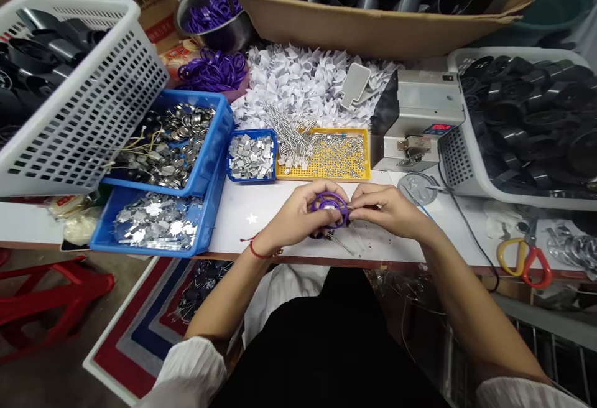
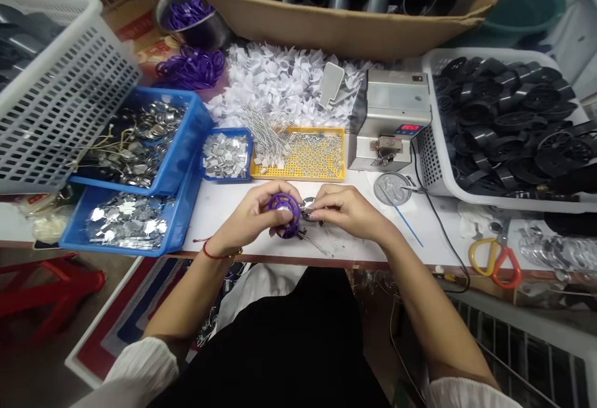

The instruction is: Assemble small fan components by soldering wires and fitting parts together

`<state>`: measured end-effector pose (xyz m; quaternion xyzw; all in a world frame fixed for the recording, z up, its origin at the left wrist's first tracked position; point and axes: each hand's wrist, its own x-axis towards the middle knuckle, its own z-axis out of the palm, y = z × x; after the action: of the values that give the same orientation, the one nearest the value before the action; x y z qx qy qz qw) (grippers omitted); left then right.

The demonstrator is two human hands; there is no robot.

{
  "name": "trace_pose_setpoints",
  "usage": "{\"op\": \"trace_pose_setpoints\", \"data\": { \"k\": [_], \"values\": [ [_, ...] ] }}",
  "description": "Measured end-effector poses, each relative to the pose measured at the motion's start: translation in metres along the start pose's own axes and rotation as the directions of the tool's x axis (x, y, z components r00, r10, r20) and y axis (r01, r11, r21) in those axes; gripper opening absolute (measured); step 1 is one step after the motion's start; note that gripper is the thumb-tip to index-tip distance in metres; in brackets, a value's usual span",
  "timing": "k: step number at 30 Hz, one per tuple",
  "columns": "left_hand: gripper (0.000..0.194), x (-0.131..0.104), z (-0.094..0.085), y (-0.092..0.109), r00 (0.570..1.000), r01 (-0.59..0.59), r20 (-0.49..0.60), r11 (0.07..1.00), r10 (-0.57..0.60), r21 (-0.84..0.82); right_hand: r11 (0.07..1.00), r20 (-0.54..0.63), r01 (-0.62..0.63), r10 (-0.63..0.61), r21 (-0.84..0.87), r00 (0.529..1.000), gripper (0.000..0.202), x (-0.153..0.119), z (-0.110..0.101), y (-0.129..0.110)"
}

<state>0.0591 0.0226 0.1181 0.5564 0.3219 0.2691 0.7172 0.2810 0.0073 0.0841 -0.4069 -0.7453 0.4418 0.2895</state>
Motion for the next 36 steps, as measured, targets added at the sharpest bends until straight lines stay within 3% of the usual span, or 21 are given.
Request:
{"op": "trace_pose_setpoints", "data": {
  "k": [3,5,8,10,15,19,24,28,31,36],
  "values": [
    [0.02,0.015,-0.004,-0.004,0.978,-0.153,-0.111,0.969,0.177,0.195,0.993,0.03,-0.08,0.077,0.092,0.997,0.021,0.002,0.001,0.011],
    [0.023,0.023,-0.006,-0.011,0.927,-0.217,-0.223,0.916,0.303,0.338,0.981,-0.051,-0.137,0.145,0.138,0.988,0.022,0.005,0.004,0.02],
    [0.028,0.03,-0.008,-0.024,0.844,-0.241,-0.34,0.861,0.414,0.449,0.955,-0.195,-0.24,0.272,0.175,0.942,0.024,0.01,0.014,0.032],
    [0.03,0.032,-0.009,-0.031,0.829,-0.24,-0.358,0.852,0.429,0.466,0.949,-0.214,-0.274,0.304,0.158,0.928,0.022,0.013,0.02,0.038],
    [0.03,0.029,-0.006,-0.04,0.832,-0.217,-0.379,0.865,0.406,0.452,0.98,-0.188,-0.199,0.199,0.019,0.962,0.013,0.015,0.02,0.044],
    [0.03,0.025,-0.004,-0.041,0.841,-0.177,-0.395,0.879,0.369,0.443,0.992,-0.031,-0.111,0.11,-0.061,0.994,0.011,0.018,0.013,0.044],
    [0.033,0.014,-0.004,-0.042,0.841,-0.152,-0.4,0.868,0.365,0.472,0.998,0.101,-0.054,0.057,-0.03,0.993,0.017,0.022,0.01,0.045],
    [0.033,0.0,-0.001,-0.048,0.851,-0.128,-0.388,0.858,0.352,0.498,0.996,0.188,-0.081,0.076,0.022,0.979,0.02,0.017,0.012,0.047],
    [0.031,-0.006,0.001,-0.053,0.863,-0.101,-0.378,0.846,0.337,0.524,0.997,0.164,-0.075,0.069,0.03,0.984,0.021,0.01,0.016,0.049],
    [0.031,-0.001,0.003,-0.055,0.861,-0.12,-0.348,0.813,0.371,0.57,0.998,-0.037,-0.054,0.053,-0.027,0.998,0.019,0.002,0.024,0.054]
  ]
}}
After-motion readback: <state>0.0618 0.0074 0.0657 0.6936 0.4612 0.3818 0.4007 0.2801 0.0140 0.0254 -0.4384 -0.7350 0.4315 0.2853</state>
